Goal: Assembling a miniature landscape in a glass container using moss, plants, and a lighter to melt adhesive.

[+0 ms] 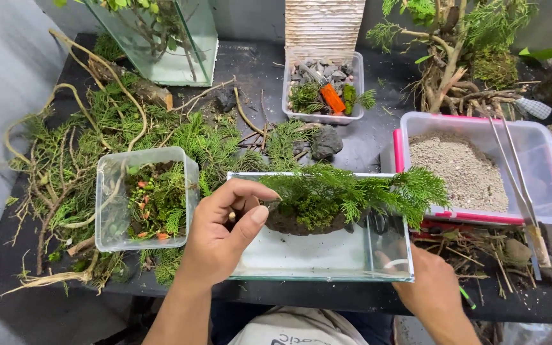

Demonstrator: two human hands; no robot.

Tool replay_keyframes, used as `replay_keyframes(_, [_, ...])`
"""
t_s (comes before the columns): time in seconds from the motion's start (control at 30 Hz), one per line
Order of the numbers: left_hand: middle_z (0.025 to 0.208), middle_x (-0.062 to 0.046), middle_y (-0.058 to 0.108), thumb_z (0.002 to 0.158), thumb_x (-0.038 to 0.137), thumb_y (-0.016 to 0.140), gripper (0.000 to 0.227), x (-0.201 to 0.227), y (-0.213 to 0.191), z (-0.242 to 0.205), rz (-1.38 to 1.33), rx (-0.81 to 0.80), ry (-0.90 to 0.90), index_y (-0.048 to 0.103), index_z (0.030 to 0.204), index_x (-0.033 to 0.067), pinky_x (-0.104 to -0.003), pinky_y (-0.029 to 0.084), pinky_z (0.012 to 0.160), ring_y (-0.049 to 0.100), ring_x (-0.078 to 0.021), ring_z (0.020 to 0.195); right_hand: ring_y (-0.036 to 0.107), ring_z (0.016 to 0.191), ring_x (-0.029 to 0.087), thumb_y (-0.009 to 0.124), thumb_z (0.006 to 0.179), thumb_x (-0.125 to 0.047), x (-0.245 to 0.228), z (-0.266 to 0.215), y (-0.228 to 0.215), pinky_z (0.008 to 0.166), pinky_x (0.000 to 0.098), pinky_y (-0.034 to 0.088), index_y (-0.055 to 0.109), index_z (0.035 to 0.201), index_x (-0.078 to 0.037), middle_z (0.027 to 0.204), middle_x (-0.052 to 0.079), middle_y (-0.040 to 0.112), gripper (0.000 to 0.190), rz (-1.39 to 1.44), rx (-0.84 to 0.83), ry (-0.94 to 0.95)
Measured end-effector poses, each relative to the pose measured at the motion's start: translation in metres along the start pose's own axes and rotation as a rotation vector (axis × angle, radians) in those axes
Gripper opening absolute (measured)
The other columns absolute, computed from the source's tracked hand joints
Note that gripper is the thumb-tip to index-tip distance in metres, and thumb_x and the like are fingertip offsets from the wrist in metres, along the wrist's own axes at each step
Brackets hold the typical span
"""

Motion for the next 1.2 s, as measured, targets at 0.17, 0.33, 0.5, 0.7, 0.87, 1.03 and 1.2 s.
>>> replay_keyframes(0.17, [0.074, 0.004, 0.044, 0.101, 0.033, 0.060, 0.027, -0.001, 0.000, -0.001, 0.017, 0.006, -0.001, 0.070, 0.112, 0.0104, -0.025, 0.032, 0.063, 0.039, -0.0093, 0.067, 0.073, 0.069, 0.034, 0.051, 0.093, -0.063, -0.006, 0.003, -0.004, 0.059, 0.0481, 0.056, 0.065, 0.095, -0.023, 0.074, 0.009, 0.073, 0.043, 0.025, 0.001, -0.008])
replay_keyframes(0.33, [0.074, 0.004, 0.042, 0.101, 0.032, 0.060, 0.027, -0.002, 0.000, -0.001, 0.017, -0.002, -0.008, 0.069, 0.115, 0.0111, -0.024, 0.030, 0.061, 0.037, -0.0085, 0.067, 0.072, 0.080, 0.037, 0.053, 0.090, -0.065, -0.003, 0.000, -0.003, 0.066, 0.0507, 0.053, 0.067, 0.094, -0.027, 0.081, 0.009, 0.074, 0.040, 0.054, -0.057, 0.043])
replay_keyframes(0.5, [0.087, -0.008, 0.052, 0.098, 0.022, 0.046, 0.020, -0.006, 0.008, 0.000, -0.253, -0.101, 0.012, 0.041, 0.113, 0.0107, -0.031, 0.041, 0.073, 0.045, -0.0158, 0.078, 0.074, 0.066, 0.022, 0.052, 0.090, -0.068, 0.006, -0.001, -0.011, 0.063, 0.0381, 0.061, 0.072, 0.095, -0.024, 0.077, 0.003, 0.078, 0.048, 0.055, -0.103, 0.119])
replay_keyframes(0.7, [0.091, -0.008, 0.054, 0.101, 0.019, 0.033, 0.008, 0.001, 0.013, 0.002, -0.148, -0.146, 0.016, 0.035, 0.104, 0.0124, -0.030, 0.035, 0.068, 0.041, -0.0145, 0.078, 0.075, 0.072, 0.012, 0.075, 0.089, -0.036, 0.005, -0.022, -0.090, 0.080, 0.0280, 0.058, 0.083, 0.101, -0.020, 0.085, 0.000, 0.083, 0.022, 0.396, 0.218, 0.132])
replay_keyframes(0.87, [0.101, -0.011, 0.057, 0.108, 0.019, 0.038, 0.012, 0.007, 0.016, 0.003, -0.183, -0.188, 0.070, 0.040, 0.112, 0.0081, -0.031, 0.043, 0.072, 0.047, -0.0164, 0.081, 0.064, 0.060, 0.014, 0.074, 0.096, -0.013, -0.024, -0.046, -0.156, 0.062, 0.0272, 0.054, 0.078, 0.101, -0.001, 0.079, 0.008, 0.075, 0.014, 0.520, 0.488, -0.097])
replay_keyframes(1.03, [0.118, -0.016, 0.058, 0.108, 0.017, 0.044, 0.014, 0.013, 0.014, 0.005, -0.200, -0.179, 0.068, 0.048, 0.115, 0.0051, -0.038, 0.052, 0.100, 0.058, -0.0248, 0.109, 0.051, 0.046, 0.008, 0.074, 0.084, -0.011, -0.096, -0.045, -0.214, 0.046, 0.0236, 0.043, 0.079, 0.090, -0.005, 0.080, 0.005, 0.076, 0.010, 0.556, 0.471, -0.381])
replay_keyframes(1.2, [0.110, -0.010, 0.066, 0.100, 0.018, 0.064, 0.012, 0.009, 0.005, 0.006, -0.068, -0.111, 0.034, 0.067, 0.105, 0.0079, -0.033, 0.055, 0.096, 0.067, -0.0222, 0.108, 0.058, 0.048, 0.014, 0.073, 0.091, -0.032, -0.193, -0.021, -0.219, 0.051, 0.0321, 0.047, 0.070, 0.109, -0.013, 0.079, -0.004, 0.068, 0.026, 0.392, 0.271, -0.889])
Point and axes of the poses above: each hand's wrist, its own z-axis towards the middle knuckle, its own y-axis out of the palm, x = y × z, the point moved 8 cm from there along z, towards the middle knuckle
